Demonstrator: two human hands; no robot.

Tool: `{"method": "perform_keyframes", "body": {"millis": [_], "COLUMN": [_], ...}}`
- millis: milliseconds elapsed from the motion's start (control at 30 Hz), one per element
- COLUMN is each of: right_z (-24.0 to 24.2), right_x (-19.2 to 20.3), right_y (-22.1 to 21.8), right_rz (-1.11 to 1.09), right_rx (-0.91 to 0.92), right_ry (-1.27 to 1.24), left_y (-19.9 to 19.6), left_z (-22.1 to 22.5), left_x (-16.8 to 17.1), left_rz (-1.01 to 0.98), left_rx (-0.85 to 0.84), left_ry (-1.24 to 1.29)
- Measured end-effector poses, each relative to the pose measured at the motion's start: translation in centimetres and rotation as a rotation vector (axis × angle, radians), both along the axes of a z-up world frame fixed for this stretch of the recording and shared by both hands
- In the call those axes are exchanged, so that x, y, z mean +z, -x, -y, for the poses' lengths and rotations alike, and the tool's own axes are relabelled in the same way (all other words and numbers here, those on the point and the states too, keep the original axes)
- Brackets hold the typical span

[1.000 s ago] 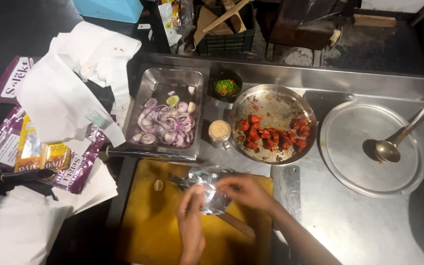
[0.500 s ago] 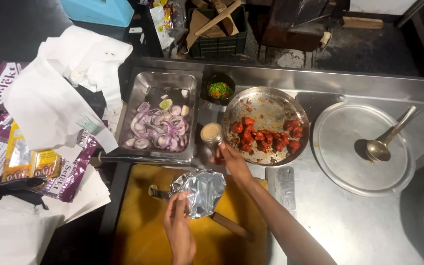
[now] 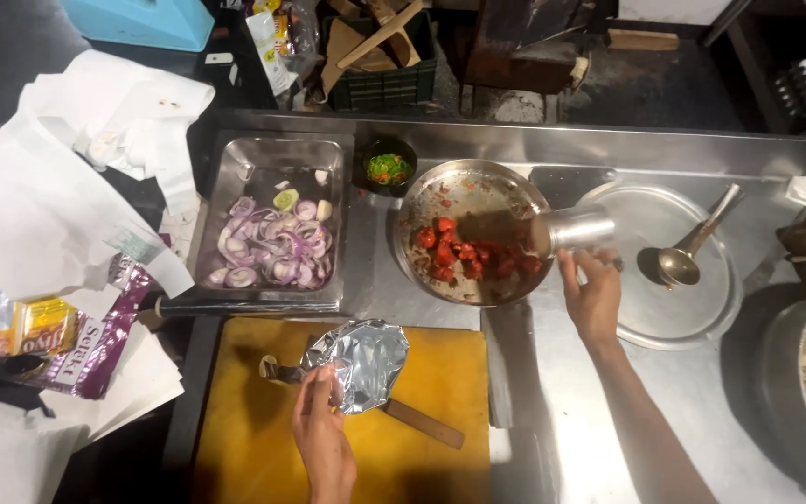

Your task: Packaging cooked chicken and garnishes into foil and paper for a customer order.

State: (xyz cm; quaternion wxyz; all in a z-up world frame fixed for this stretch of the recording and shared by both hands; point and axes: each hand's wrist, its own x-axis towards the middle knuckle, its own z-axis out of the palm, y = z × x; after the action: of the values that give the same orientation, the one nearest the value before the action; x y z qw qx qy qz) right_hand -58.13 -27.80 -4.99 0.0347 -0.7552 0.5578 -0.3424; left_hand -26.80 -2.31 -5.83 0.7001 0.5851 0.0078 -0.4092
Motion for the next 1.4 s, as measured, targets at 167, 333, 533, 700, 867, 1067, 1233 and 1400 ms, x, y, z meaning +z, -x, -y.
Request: {"method": "perform_keyframes", "body": {"millis": [167, 333, 533, 700, 867, 1067, 1233, 1400], "right_z": [0.0, 1.1, 2.8, 3.2, 3.7, 6.2, 5.4, 4.5], "right_x": [-0.4, -1.4, -2.0, 0.3, 1.5, 0.3, 1.7, 0.4], "right_y": [1.6, 1.8, 2.1, 1.3, 0.6, 2.5, 2.5, 2.9], "right_rz": [-0.012, -0.072, -0.058, -0.121, -0.168, -0.257, -0.323, -0.204], "right_rx": [0.020, 0.075, 0.122, 0.260, 0.037, 0.111, 0.055, -0.021], "right_ry": [0.043, 0.041, 0.039, 0.093, 0.014, 0.085, 0.033, -0.167], "left_y": [0.8, 0.8, 0.4, 0.2, 0.7, 0.7, 1.1, 0.9], "left_z": [1.0, 1.7, 1.9, 2.6, 2.9, 3.3, 2.9, 3.4], "left_x": [0.6, 1.0, -0.2, 0.3, 0.5, 0.7, 0.3, -0.9], "left_rz": [-0.051, -0.053, -0.070, -0.084, -0.105, -0.110, -0.178, -0.177], "left_rx": [0.011, -0.019, 0.012, 0.000, 0.034, -0.002, 0.031, 0.023], "left_ry": [0.045, 0.073, 0.137, 0.139, 0.189, 0.185, 0.167, 0.229]}}
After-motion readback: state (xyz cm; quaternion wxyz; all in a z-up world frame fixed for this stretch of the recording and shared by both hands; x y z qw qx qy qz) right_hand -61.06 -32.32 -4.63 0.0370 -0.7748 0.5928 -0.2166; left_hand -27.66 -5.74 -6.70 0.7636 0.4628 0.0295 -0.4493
